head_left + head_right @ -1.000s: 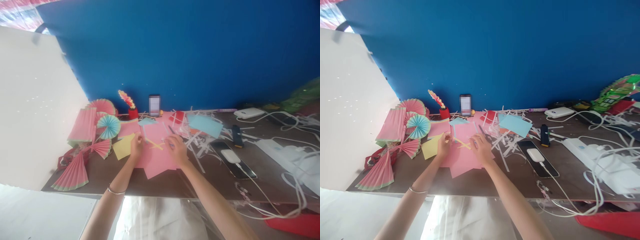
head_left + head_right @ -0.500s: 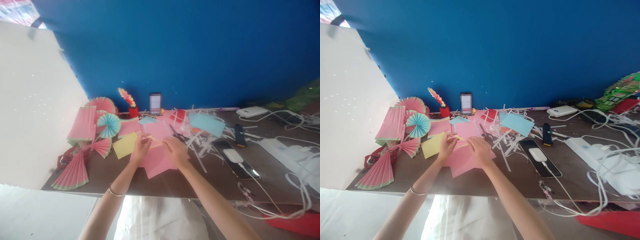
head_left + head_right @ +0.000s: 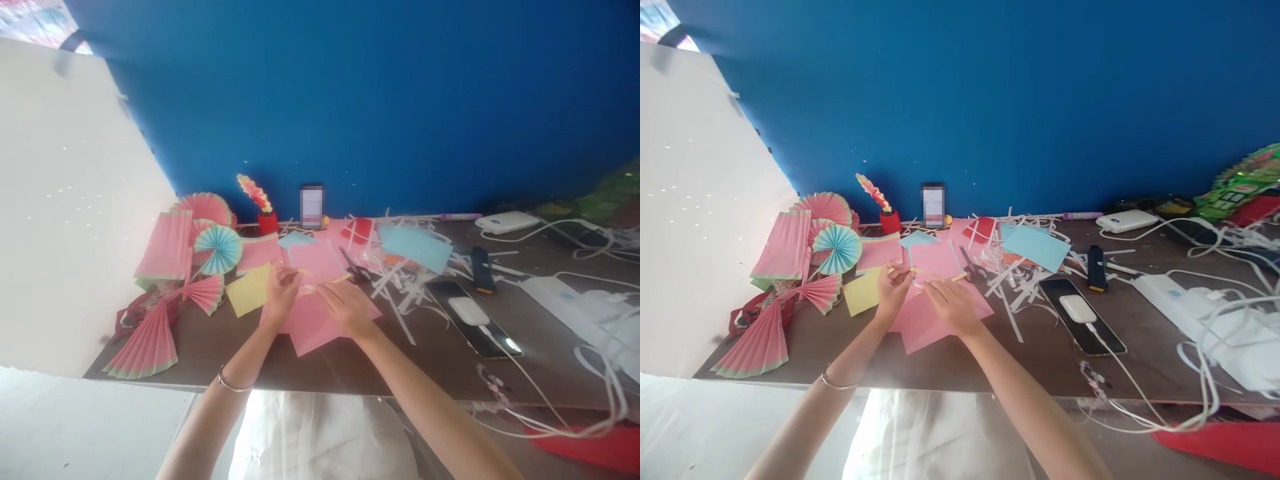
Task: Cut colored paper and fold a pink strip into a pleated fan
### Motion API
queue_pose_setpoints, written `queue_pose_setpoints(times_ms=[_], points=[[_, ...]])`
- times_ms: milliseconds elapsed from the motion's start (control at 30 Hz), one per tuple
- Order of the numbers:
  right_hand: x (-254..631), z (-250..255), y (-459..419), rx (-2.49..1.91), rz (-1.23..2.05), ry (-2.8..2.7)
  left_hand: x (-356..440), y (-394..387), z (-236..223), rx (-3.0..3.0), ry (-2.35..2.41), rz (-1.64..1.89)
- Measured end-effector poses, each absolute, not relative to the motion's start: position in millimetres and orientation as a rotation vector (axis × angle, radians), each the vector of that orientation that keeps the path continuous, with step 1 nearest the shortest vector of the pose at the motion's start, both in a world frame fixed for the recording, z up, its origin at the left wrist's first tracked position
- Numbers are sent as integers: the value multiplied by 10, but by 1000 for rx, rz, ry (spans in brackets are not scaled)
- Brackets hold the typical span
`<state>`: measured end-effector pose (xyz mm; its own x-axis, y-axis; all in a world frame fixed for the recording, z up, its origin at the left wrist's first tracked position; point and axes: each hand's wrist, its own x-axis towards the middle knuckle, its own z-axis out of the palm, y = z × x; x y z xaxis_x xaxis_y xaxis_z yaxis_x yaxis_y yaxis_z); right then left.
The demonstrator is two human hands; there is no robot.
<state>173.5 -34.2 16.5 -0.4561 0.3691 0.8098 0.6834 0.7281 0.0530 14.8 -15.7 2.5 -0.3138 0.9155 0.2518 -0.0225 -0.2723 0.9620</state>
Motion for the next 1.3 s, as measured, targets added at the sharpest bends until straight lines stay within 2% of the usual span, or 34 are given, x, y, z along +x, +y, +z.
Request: queue_pose_setpoints(times_ms=[300,1300], points=[[1705,126,-304,-911,-434,-2021,216,-232,14,1224,1090,1624],[1740,30,-224,-974,-378,-2028,237,-283,58,1195,1012,1569]])
